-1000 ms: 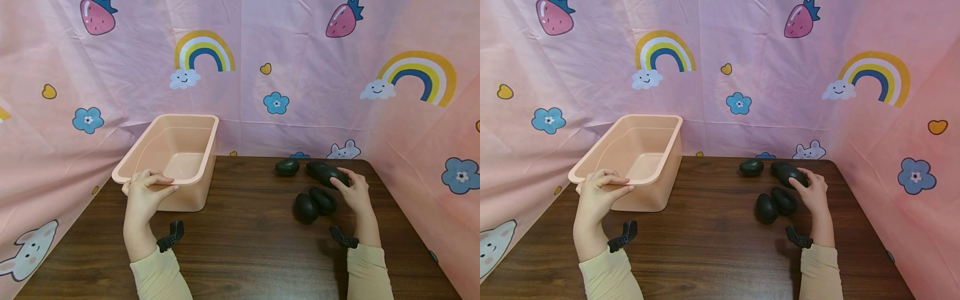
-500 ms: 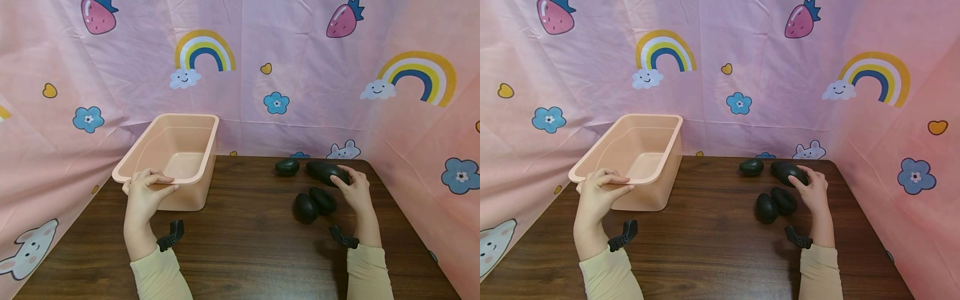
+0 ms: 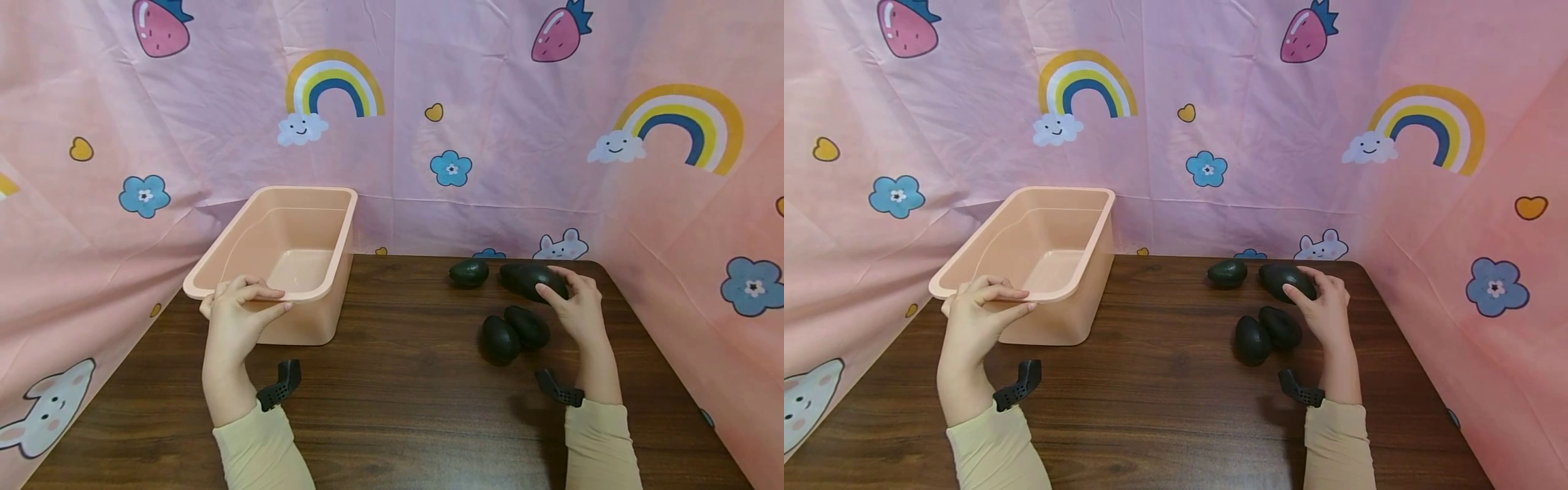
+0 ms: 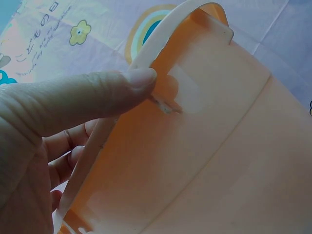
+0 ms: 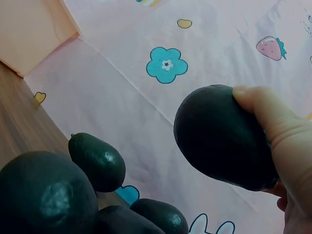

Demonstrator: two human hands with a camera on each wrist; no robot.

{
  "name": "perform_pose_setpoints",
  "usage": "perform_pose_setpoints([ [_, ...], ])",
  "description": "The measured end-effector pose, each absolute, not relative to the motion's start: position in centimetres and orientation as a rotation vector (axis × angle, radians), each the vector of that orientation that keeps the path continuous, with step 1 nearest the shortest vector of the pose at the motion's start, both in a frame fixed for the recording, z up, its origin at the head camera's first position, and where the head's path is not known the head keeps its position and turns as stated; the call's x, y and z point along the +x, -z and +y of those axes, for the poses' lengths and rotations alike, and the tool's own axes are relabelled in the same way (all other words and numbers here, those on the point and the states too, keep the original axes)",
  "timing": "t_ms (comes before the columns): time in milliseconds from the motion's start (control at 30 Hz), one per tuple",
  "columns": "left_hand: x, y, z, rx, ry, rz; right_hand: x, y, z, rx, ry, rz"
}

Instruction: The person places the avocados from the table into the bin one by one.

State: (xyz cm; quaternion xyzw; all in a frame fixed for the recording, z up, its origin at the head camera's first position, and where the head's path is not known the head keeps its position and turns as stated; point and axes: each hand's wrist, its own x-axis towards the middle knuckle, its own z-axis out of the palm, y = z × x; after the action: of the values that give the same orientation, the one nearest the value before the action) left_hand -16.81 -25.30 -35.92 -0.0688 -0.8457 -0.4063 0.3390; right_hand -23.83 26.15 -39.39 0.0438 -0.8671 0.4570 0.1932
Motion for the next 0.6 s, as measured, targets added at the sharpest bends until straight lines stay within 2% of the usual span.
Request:
perform_pose_setpoints([
  [600,-16.7,35.7,-25.2,-0.179,1.065,-2.198,-23.2,38.2,25.1,0.098,-1.273,-2.404],
])
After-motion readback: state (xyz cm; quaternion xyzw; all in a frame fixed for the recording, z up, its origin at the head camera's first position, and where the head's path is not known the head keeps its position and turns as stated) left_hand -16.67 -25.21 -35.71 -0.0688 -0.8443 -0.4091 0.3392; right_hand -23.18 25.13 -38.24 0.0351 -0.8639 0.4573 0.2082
